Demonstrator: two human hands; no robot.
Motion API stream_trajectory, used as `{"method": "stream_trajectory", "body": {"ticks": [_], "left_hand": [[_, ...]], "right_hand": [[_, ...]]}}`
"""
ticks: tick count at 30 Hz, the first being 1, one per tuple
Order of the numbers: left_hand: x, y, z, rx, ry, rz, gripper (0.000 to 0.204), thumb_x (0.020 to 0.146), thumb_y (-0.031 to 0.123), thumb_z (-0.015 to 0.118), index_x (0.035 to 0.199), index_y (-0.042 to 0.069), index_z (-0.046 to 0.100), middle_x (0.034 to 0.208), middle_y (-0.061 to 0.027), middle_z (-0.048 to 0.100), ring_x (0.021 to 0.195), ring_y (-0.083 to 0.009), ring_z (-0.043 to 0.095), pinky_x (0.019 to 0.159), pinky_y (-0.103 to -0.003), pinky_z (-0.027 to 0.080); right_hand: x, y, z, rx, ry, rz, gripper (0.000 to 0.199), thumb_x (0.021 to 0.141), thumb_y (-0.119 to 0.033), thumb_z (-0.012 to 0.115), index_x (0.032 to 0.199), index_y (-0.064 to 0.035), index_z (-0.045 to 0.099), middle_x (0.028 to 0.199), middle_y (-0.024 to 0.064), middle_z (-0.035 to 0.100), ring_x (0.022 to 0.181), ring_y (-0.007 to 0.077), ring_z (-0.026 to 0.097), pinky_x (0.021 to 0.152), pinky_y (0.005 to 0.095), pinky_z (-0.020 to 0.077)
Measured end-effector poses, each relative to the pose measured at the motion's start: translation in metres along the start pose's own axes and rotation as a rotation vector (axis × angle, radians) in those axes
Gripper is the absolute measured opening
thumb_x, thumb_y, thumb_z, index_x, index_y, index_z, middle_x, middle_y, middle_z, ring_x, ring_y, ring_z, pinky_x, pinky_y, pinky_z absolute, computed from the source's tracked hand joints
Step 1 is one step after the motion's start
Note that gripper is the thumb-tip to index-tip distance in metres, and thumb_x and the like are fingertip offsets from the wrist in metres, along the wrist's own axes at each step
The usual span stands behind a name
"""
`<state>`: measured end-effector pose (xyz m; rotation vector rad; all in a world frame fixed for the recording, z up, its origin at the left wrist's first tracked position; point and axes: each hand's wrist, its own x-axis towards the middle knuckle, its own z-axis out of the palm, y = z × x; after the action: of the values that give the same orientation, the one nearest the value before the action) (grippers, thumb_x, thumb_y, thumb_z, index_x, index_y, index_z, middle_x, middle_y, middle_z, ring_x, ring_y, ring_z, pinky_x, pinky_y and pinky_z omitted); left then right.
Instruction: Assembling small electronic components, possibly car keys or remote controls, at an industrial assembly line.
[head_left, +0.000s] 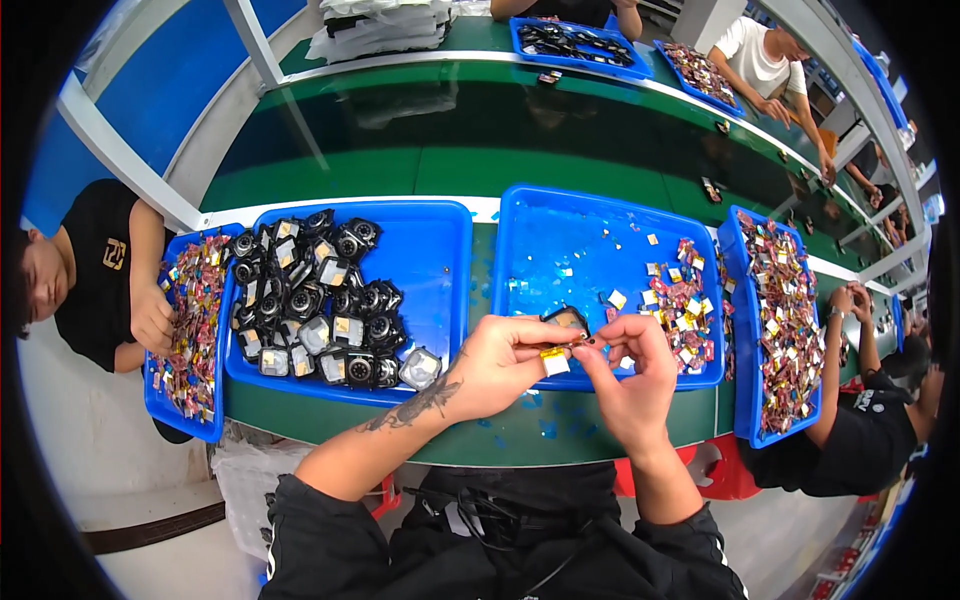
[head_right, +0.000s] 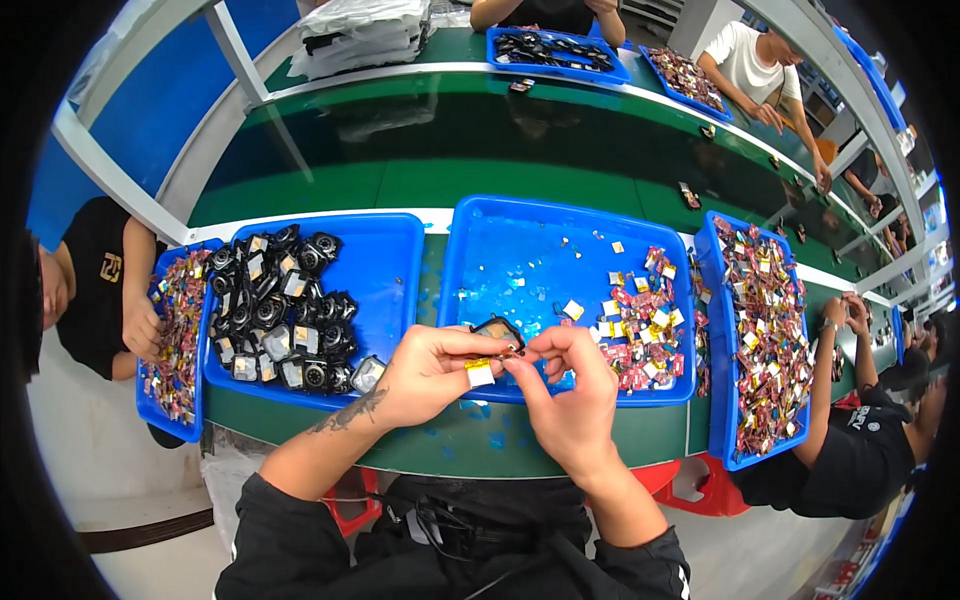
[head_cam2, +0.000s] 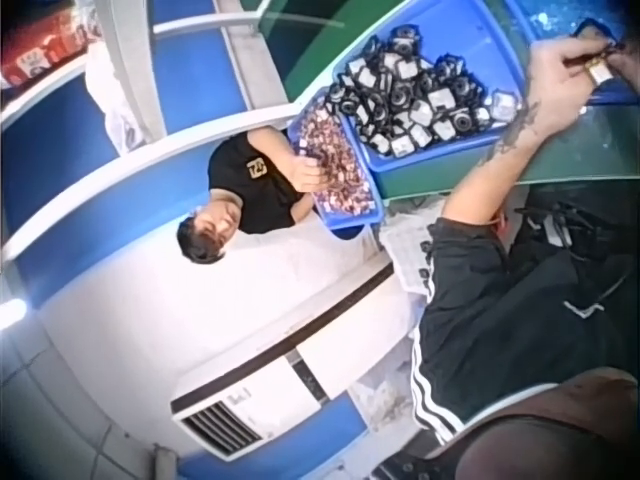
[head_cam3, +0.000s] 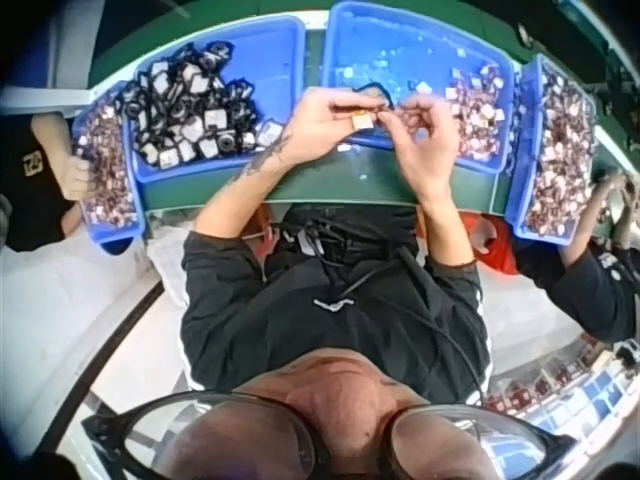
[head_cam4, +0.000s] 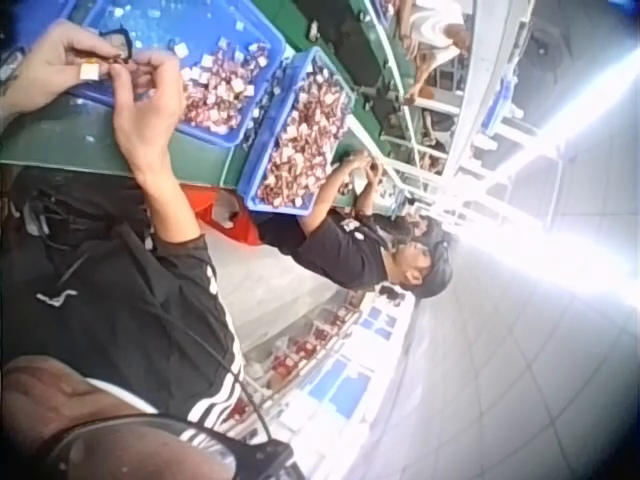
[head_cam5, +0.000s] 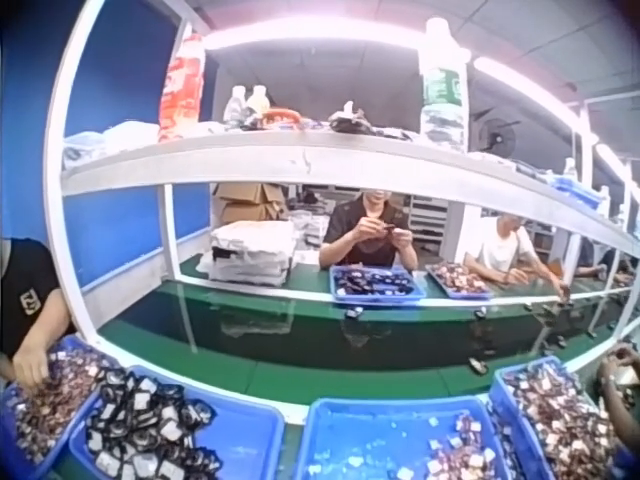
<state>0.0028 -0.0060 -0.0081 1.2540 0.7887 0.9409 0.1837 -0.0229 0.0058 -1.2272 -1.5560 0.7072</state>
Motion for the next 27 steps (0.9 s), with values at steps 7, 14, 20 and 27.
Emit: {"method": "stream_trajectory", "body": {"ticks": [7,14,20,27], "left_hand": [[0.0,0.013,0.008,-0.155,-0.009,-0.024,0.052,0.077,-0.021,0.042,0.125,-0.006,0.057,0.12,-0.0167,0.061,0.109,-0.0199,0.061,0.097,-0.03,0.049],[0.0,0.013,0.01,-0.237,0.018,0.01,0.053,0.084,-0.016,0.053,0.135,-0.002,0.049,0.122,-0.0148,0.06,0.112,-0.0183,0.059,0.098,-0.029,0.048],[0.001,0.007,0.011,-0.216,0.027,0.017,0.056,0.082,-0.014,0.057,0.136,-0.001,0.047,0.121,-0.0134,0.061,0.111,-0.0172,0.059,0.097,-0.029,0.049],[-0.002,0.005,0.017,-0.204,0.035,0.088,0.052,0.086,-0.012,0.056,0.136,0.0,0.047,0.121,-0.0122,0.061,0.111,-0.0158,0.06,0.094,-0.028,0.049]], "right_hand": [[-0.003,0.004,0.003,0.016,0.044,-0.035,0.026,0.073,0.001,0.078,0.088,-0.0035,0.058,0.08,0.0041,0.062,0.068,0.0112,0.055,0.062,0.0242,0.0447],[-0.003,0.004,0.008,0.021,0.089,-0.037,0.025,0.074,0.002,0.077,0.088,-0.0022,0.056,0.08,0.0058,0.061,0.071,0.0119,0.057,0.064,0.0245,0.0458],[-0.006,0.009,0.009,0.146,0.099,-0.002,0.028,0.074,0.003,0.076,0.092,-0.0013,0.055,0.082,0.0058,0.059,0.072,0.0127,0.057,0.066,0.0241,0.0464],[0.0,0.002,0.007,0.124,0.055,0.039,0.032,0.077,0.005,0.073,0.102,-0.0013,0.054,0.095,0.0072,0.058,0.079,0.01,0.057,0.067,0.0235,0.0493]]}}
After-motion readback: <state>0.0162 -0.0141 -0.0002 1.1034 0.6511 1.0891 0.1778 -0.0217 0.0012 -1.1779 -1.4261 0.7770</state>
